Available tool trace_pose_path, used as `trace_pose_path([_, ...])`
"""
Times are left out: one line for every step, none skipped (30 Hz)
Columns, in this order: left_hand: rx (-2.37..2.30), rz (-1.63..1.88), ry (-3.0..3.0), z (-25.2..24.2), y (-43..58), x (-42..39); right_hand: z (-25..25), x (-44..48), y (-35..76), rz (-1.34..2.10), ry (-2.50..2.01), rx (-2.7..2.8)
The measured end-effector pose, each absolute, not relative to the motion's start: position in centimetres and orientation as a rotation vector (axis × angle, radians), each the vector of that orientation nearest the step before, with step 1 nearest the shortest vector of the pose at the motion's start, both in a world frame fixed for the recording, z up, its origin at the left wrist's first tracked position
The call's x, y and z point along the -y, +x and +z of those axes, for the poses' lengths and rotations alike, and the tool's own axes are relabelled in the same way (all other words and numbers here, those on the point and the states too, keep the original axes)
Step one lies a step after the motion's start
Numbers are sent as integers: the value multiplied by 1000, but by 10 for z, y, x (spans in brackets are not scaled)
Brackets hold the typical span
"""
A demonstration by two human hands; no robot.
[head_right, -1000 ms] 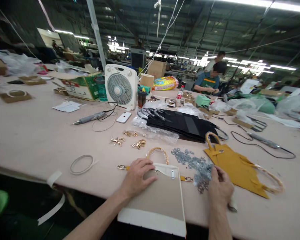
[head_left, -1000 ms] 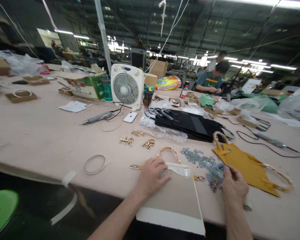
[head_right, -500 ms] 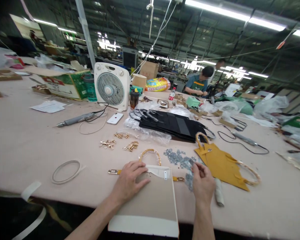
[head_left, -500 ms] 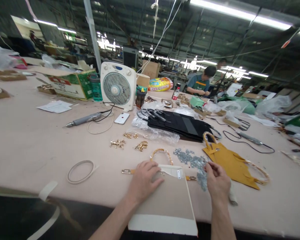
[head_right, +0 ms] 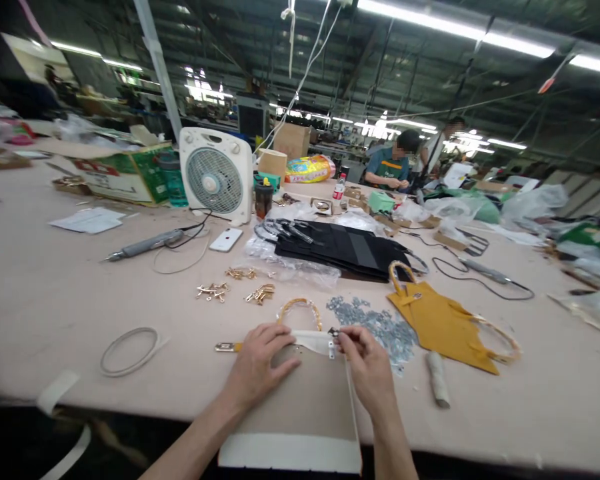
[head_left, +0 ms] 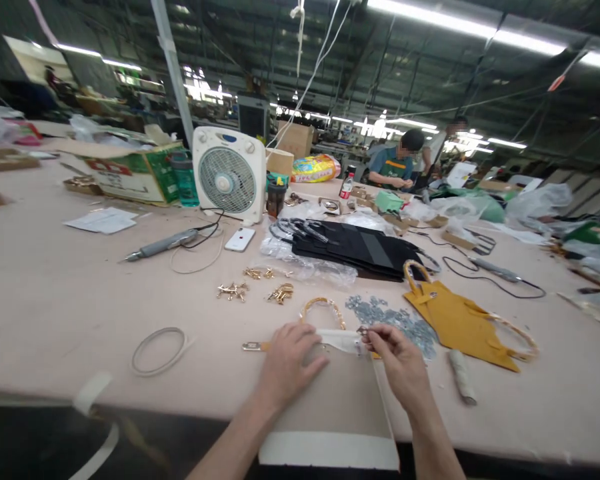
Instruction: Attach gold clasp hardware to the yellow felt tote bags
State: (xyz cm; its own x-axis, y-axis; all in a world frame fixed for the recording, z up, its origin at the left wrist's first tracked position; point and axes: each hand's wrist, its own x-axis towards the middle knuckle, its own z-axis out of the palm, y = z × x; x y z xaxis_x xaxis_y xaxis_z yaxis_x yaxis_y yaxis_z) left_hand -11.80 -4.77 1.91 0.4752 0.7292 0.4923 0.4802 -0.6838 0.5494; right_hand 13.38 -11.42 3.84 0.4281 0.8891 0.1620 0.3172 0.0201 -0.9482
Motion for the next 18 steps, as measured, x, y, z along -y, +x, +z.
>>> trace_pose_path([-1024,1040,2385,19,-118,48,40,111,119,661,-1517,1211])
trace_pose_path([-1027,1041,2379,19,-118,48,42,109,106,654,-1503,1300])
trace_pose_path([-1028,1041,2373,19,-117,49,43,106,96,622,-1497,1363])
trace_pose_path([-1028,1041,2367,19,-117,49,44,104,89,590,-1499,1406])
trace_pose_path([-1026,1041,2361,19,-117,49,44,102,84,571,-1508,1430])
trace_pose_path([-1024,1042,2355,19,-117,49,44,100,82,570,-1524,1444])
trace_pose_path([-1021,1045,2350,19,-118,50,43,98,81,585,-1545,1456])
trace_pose_path([-1020,1048,2345,19,-118,50,42,96,81,603,-1563,1467])
trace_pose_path([-1021,1052,2342,20,-118,50,41,95,82,619,-1576,1479])
trace_pose_path([-1022,1055,2341,20,-118,50,40,94,82,625,-1585,1489])
trace_pose_path([-1024,1058,2340,20,-118,50,39,92,82,624,-1590,1499])
trace_pose_path([-1028,1062,2339,21,-118,50,37,91,81,616,-1594,1508])
trace_pose_path([-1031,1064,2337,21,-118,50,36,90,80,602,-1599,1516])
trace_pose_path([-1032,1068,2336,21,-118,50,34,89,79,586,-1605,1523])
trace_pose_path([-1031,1070,2336,21,-118,50,33,88,78,572,-1614,1528])
trace_pose_path([-1031,1074,2337,21,-118,50,32,87,78,562,-1623,1529])
trace_pose_path([-1030,1076,2341,21,-118,50,31,86,77,557,-1630,1528])
trace_pose_path([-1027,1076,2345,21,-118,50,30,85,77,555,-1634,1521])
